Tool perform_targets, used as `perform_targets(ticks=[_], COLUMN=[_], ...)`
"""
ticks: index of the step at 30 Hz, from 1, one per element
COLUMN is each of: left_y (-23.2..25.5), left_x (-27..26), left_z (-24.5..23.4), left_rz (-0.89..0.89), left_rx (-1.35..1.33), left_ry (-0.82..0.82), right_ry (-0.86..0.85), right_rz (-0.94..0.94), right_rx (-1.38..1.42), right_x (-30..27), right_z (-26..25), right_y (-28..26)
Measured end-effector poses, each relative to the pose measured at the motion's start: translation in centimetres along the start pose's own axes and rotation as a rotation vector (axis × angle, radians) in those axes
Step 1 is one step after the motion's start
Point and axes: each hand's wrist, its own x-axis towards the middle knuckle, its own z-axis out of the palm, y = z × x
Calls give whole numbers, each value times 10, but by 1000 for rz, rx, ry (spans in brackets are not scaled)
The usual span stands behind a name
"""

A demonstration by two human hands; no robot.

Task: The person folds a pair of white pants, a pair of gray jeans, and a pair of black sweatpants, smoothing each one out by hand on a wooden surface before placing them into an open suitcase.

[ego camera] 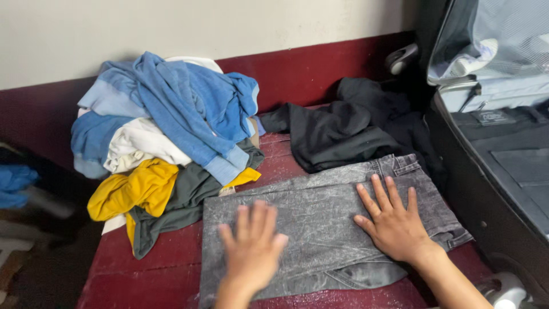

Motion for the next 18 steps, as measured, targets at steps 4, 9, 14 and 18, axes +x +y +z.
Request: perform_targets(ticks=[4,9,14,18], left_y=[-35,102,49,-49], left_x=[2,-2,-27,-44], left_z=[-1,19,4,-1], left_rz=[-221,267,83,-262], left_rx=[-9,-122,-127,-52], left_ry=[73,144,39,91], right_ry=[154,122,105,136], right_rz=[-11,59,63,69], right_rx=[59,25,53,55], right_x=[2,-1,-1,1], right_z=[9,11,10,21], right_y=[-2,-7,-2,-3])
